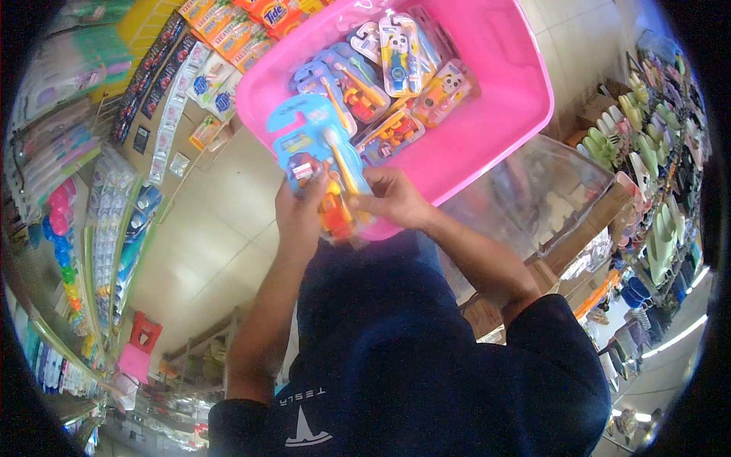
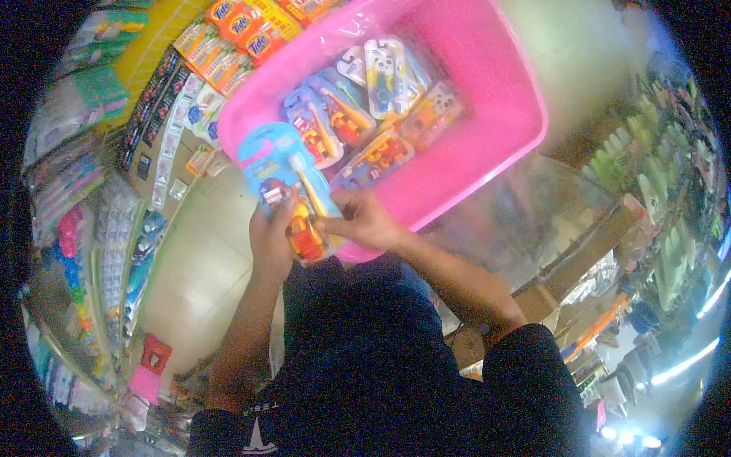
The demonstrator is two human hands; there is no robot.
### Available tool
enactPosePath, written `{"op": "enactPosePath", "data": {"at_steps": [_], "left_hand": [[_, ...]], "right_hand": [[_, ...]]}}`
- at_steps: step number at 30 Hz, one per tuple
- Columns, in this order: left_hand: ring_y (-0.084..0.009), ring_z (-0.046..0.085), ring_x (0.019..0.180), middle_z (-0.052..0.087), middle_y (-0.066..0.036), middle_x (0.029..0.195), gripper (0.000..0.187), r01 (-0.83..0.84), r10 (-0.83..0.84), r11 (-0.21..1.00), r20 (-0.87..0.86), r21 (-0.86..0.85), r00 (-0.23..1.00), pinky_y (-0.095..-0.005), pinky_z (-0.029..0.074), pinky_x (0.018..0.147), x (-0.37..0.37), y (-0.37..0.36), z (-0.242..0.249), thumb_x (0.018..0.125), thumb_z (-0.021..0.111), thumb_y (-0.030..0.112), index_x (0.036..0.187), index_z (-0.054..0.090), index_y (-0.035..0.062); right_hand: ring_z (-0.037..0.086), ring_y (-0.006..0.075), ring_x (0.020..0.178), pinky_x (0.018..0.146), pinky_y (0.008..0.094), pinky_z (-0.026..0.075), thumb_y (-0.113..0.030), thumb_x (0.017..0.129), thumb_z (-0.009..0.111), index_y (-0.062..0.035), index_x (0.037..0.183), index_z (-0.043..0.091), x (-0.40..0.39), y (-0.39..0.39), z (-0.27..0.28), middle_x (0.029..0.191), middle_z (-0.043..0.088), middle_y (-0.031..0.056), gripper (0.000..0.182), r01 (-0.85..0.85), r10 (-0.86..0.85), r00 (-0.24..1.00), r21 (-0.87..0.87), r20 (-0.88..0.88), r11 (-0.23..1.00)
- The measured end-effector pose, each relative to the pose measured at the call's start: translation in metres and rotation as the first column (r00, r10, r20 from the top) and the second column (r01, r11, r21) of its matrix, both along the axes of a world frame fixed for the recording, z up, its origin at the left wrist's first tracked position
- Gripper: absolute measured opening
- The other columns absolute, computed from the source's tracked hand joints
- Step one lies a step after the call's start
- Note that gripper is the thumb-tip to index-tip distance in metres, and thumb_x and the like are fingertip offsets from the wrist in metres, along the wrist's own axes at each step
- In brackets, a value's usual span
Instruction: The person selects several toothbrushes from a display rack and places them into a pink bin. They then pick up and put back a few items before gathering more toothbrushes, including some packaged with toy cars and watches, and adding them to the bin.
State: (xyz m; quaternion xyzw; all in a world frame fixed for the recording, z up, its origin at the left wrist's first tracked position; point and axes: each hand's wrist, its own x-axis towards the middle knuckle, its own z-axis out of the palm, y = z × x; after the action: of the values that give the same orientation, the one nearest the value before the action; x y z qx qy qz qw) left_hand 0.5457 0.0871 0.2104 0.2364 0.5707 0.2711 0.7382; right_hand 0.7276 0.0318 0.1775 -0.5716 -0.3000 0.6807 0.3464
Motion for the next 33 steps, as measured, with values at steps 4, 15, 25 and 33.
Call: {"op": "enactPosePath", "data": {"at_steps": [4, 15, 25, 33], "left_hand": [[-0.0157, 0.058, 0.097, 0.06, -0.008, 0.105, 0.028, -0.093, 0.089, 0.995, -0.087, -0.033, 0.992, -0.0298, 0.047, 0.086, -0.009, -0.014, -0.005, 0.095, 0.054, 0.018, 0.114, 0.055, -0.0016], [-0.0172, 0.057, 0.102, 0.057, -0.01, 0.114, 0.031, -0.183, 0.169, 0.977, -0.122, -0.114, 0.978, -0.0313, 0.046, 0.089, -0.032, -0.044, -0.005, 0.099, 0.046, 0.019, 0.122, 0.051, -0.0021], [-0.0182, 0.056, 0.106, 0.056, -0.012, 0.117, 0.036, -0.266, 0.255, 0.955, -0.096, -0.131, 0.962, -0.0316, 0.045, 0.092, -0.034, -0.032, -0.006, 0.1, 0.044, 0.019, 0.126, 0.047, -0.0058], [-0.0213, 0.055, 0.11, 0.054, -0.012, 0.123, 0.039, -0.296, 0.285, 0.943, -0.087, -0.155, 0.955, -0.0344, 0.044, 0.097, -0.041, -0.032, -0.015, 0.101, 0.039, 0.023, 0.129, 0.044, -0.0039]], "right_hand": [[0.065, 0.0218, 0.069, 0.064, 0.0338, 0.05, -0.028, 0.087, 0.064, -0.002, 0.075, 0.065, 0.012, 0.037, -0.06, 0.071, 0.065, 0.0112, 0.029, 0.148, -0.144, 0.869, 0.029, 0.473, 0.989], [0.054, 0.0317, 0.112, 0.094, 0.0486, 0.042, -0.05, 0.083, 0.06, -0.0027, 0.115, 0.056, -0.046, 0.087, -0.172, 0.114, 0.058, 0.0166, 0.058, -0.258, 0.434, 0.277, -0.369, 0.857, 0.893], [0.043, 0.0366, 0.115, 0.096, 0.0474, 0.04, -0.031, 0.075, 0.07, -0.0017, 0.113, 0.054, -0.087, 0.053, -0.162, 0.121, 0.046, 0.0193, 0.05, 0.04, 0.126, 0.389, -0.153, 0.913, 0.987], [0.05, 0.0412, 0.107, 0.094, 0.0466, 0.043, -0.037, 0.074, 0.071, 0.0037, 0.116, 0.054, -0.067, 0.066, -0.16, 0.116, 0.051, 0.0259, 0.06, -0.026, 0.107, 0.515, -0.109, 0.851, 0.994]]}}
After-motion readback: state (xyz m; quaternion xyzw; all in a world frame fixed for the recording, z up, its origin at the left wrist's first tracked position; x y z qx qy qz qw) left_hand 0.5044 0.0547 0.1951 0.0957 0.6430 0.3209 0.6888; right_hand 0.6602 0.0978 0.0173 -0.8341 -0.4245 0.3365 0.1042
